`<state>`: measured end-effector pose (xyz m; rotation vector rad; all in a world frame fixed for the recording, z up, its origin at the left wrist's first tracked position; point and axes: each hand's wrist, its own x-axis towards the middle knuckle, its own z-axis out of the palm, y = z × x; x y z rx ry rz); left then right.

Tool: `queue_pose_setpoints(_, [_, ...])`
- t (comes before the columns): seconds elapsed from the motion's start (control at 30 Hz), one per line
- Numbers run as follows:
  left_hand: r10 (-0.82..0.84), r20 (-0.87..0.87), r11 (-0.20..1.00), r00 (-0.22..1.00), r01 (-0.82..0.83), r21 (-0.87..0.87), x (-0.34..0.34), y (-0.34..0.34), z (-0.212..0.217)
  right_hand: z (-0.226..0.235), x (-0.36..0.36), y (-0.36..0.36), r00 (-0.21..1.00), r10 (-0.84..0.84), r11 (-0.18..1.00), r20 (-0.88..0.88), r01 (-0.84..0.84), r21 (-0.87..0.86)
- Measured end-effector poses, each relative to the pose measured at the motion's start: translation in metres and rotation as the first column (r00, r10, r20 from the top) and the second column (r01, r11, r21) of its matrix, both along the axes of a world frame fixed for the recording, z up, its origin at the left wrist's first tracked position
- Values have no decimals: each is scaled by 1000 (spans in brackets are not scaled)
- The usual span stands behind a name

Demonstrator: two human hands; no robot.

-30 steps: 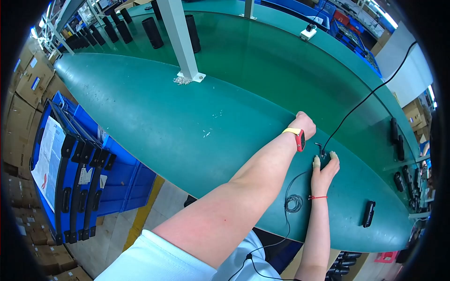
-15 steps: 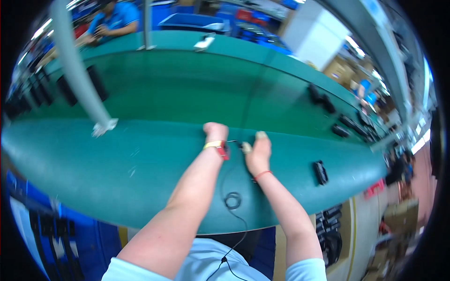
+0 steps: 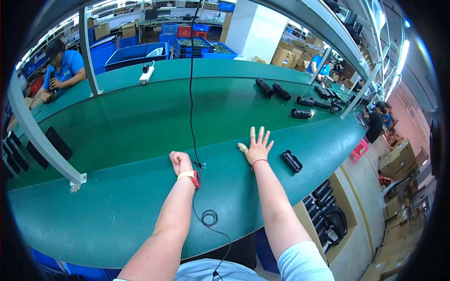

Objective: Testing the power connection and multi-color lighting patterns of cylindrical black devices on a manufacturing assembly line.

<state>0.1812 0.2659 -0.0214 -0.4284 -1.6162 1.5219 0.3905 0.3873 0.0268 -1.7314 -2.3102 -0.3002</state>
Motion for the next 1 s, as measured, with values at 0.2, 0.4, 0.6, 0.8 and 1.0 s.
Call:
queue_pose_setpoints(0.2, [-77, 105, 983, 991, 58, 174, 6, 9, -5, -19, 23, 50, 944, -261, 964, -201, 247, -94])
queue_pose_setpoints(0.4, [198, -13, 972, 980, -198, -126, 1, 9, 0, -30, 35, 82, 933, -316, 948, -170, 305, -89])
queue_pose_setpoints(0.6, [252, 31, 955, 967, -243, -168, 12, 19, 12, -26, 54, 103, 912, -371, 928, -175, 357, -104])
queue_pose_setpoints(0.8, [289, 47, 950, 956, -280, -140, -5, 15, 3, -26, 37, 107, 884, -419, 905, -205, 390, -170])
queue_pose_setpoints(1.0, [221, 70, 964, 973, -207, -166, 1, 21, 2, -29, 53, 113, 841, -490, 868, -231, 447, -215])
